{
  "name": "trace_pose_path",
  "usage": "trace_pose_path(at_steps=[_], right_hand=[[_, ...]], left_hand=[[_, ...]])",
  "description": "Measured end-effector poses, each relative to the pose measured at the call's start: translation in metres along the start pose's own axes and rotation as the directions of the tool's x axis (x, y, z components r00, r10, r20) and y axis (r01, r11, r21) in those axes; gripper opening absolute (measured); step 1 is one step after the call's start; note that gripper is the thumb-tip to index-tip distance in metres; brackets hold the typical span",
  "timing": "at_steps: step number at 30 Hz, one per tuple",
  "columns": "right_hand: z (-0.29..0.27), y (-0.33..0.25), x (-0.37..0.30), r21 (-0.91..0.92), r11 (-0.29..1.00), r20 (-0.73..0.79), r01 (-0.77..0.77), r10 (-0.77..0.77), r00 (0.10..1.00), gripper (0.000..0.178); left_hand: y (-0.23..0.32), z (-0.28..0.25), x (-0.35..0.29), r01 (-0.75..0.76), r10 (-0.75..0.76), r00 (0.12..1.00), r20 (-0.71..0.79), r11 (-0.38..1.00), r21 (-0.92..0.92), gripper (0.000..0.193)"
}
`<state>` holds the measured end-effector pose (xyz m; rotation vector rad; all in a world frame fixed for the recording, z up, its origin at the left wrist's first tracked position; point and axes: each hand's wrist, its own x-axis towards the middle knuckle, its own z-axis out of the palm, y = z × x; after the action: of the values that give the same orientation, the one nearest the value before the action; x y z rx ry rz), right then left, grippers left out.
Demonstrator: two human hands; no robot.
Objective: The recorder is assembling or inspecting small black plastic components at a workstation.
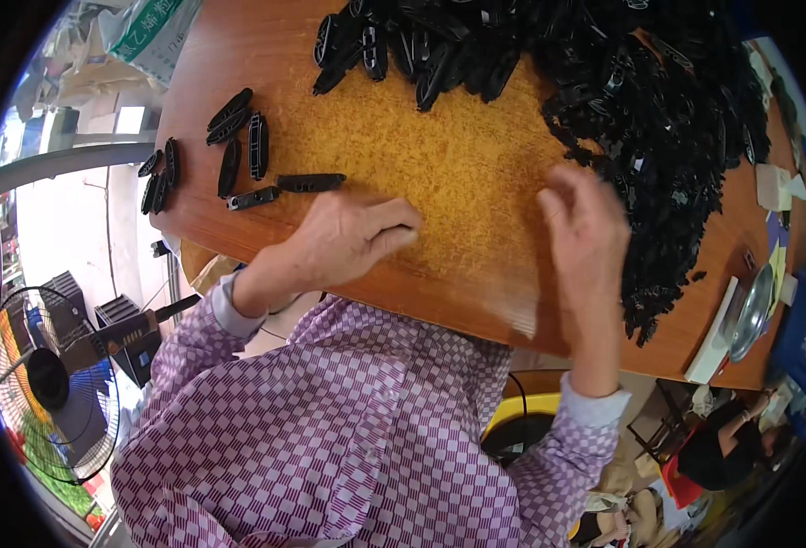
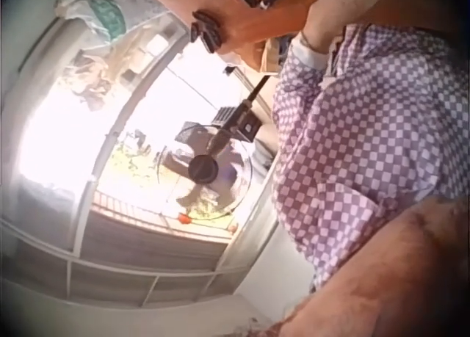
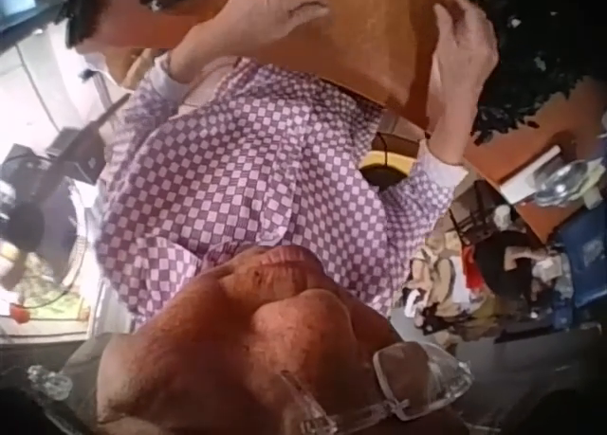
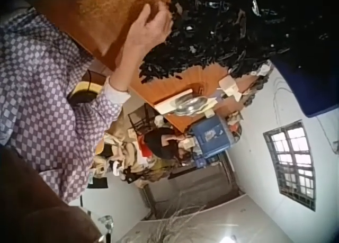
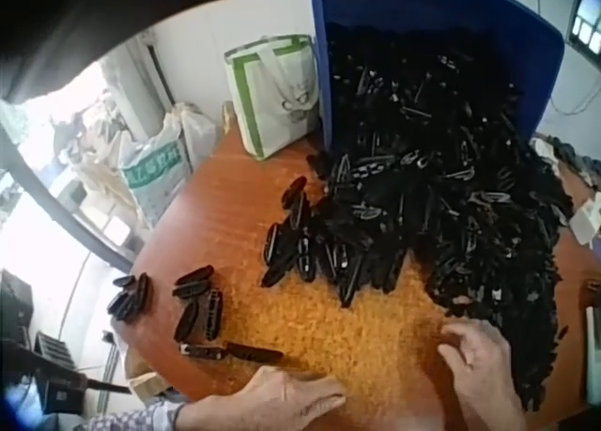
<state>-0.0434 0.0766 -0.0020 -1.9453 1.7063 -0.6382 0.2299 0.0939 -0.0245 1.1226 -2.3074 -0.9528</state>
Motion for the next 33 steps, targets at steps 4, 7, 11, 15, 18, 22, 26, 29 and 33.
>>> trace_pose_path(at_steps=[4, 7, 11, 15, 18, 22, 26, 29, 33], right_hand=[[-0.021, 0.028, 0.033, -0.701, 0.678, 0.038, 0.220, -0.273, 0.961, 0.020], [-0.023, 0.036, 0.043, -0.697, 0.665, 0.084, 0.269, -0.297, 0.951, 0.017], [-0.021, 0.043, 0.044, -0.685, 0.661, 0.090, 0.307, -0.341, 0.936, 0.016], [-0.013, 0.050, 0.029, -0.475, 0.836, -0.080, 0.276, -0.354, 0.932, 0.012], [0.000, 0.040, 0.018, 0.494, 0.867, -0.116, -0.063, 0.138, 0.984, 0.013], [0.009, 0.017, 0.001, 0.707, 0.705, -0.144, -0.055, 0.220, 0.965, 0.011], [0.013, -0.017, -0.027, 0.477, 0.879, -0.330, 0.015, 0.162, 0.930, 0.014], [0.015, -0.031, -0.045, 0.247, 0.933, -0.453, 0.263, -0.129, 0.882, 0.018], [0.019, -0.048, -0.061, 0.235, 0.933, -0.484, 0.271, -0.130, 0.865, 0.013]], left_hand=[[-0.007, -0.027, 0.049, 0.058, -0.052, 0.996, -0.072, 0.994, 0.090, 0.022], [-0.018, -0.037, 0.090, 0.026, 0.040, 0.983, -0.182, 0.938, 0.347, 0.023], [-0.029, -0.038, 0.107, 0.076, 0.000, 0.989, -0.146, 0.852, 0.518, 0.029], [-0.042, -0.039, 0.100, 0.147, -0.055, 0.980, -0.190, 0.844, 0.516, 0.028], [-0.044, -0.039, 0.095, 0.170, -0.041, 0.964, -0.261, 0.852, 0.495, 0.028], [-0.053, -0.034, 0.091, 0.200, -0.026, 0.935, -0.354, 0.862, 0.466, 0.025], [-0.042, -0.027, 0.076, 0.210, -0.276, 0.918, -0.284, 0.947, -0.243, 0.017], [0.005, -0.006, 0.051, 0.112, -0.269, 0.963, -0.017, 0.454, -0.884, 0.014], [0.037, 0.026, 0.033, 0.132, -0.203, 0.976, 0.082, 0.247, -0.960, 0.012]])
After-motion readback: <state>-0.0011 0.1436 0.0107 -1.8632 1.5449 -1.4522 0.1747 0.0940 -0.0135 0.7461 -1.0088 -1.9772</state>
